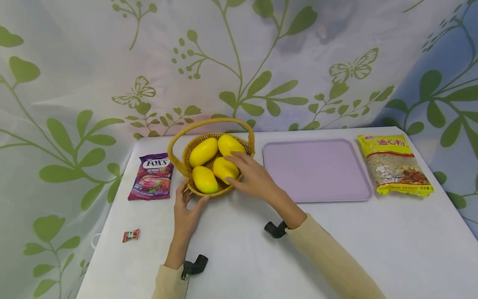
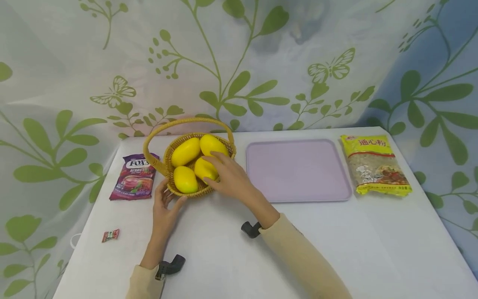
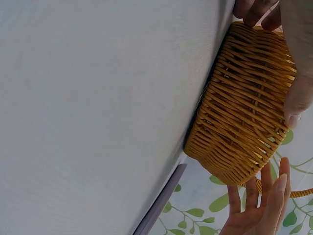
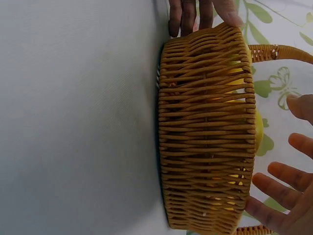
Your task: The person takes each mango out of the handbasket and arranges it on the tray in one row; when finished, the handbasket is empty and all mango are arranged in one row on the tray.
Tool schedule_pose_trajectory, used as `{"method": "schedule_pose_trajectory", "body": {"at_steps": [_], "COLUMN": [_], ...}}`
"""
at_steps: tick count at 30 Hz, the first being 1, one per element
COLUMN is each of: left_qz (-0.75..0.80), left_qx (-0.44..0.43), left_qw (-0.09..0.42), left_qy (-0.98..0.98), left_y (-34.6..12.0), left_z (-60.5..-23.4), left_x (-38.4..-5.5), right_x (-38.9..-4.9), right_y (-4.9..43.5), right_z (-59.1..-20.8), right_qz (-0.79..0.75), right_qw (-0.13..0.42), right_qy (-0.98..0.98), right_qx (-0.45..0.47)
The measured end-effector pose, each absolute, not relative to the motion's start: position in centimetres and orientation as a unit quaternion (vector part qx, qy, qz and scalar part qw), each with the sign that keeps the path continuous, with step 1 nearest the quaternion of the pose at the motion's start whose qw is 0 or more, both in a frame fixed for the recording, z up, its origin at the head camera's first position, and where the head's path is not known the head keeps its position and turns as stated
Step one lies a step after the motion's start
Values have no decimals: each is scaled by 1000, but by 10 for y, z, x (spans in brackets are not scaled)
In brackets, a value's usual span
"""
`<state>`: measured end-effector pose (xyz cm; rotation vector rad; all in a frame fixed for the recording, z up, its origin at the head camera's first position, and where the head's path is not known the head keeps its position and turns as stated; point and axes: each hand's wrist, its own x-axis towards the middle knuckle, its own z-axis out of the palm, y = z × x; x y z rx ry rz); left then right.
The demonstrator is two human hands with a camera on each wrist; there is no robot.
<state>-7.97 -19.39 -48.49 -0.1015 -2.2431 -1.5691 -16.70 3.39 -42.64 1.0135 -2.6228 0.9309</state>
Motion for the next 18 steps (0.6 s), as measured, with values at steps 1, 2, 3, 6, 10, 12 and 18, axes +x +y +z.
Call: {"method": "schedule_pose_trajectory", "body": {"at_steps": [1,2,3,6,10,12,18], "left_qz": [-563,-564,-565,-565,-565,-565,-571], "left_qx": [-36,-37,-38,-40,-35,-34,-43], "left_qw": [200,200,201,205,205,204,203], "left_qy": [-801,-800,-799,-799,-799,-798,-794], "left_y": [-194,-194,-194,-195,-196,-196,-197], "left_z": [-485,-484,-484,-486,-489,-489,-490], "left_x": [-79,-79,-79,-80,-80,-80,-80], "right_x": [-169,-170,-172,-178,-185,-188,-196], "right_y": [32,29,27,21,15,13,11], "right_z": [-426,-426,-426,-425,-426,-426,-431], "right_qz": [311,308,307,305,306,305,276], "right_qw": [81,71,61,32,0,-14,-41], "right_qy": [-884,-887,-889,-892,-887,-884,-886], "right_qx": [339,336,335,333,345,353,370]}}
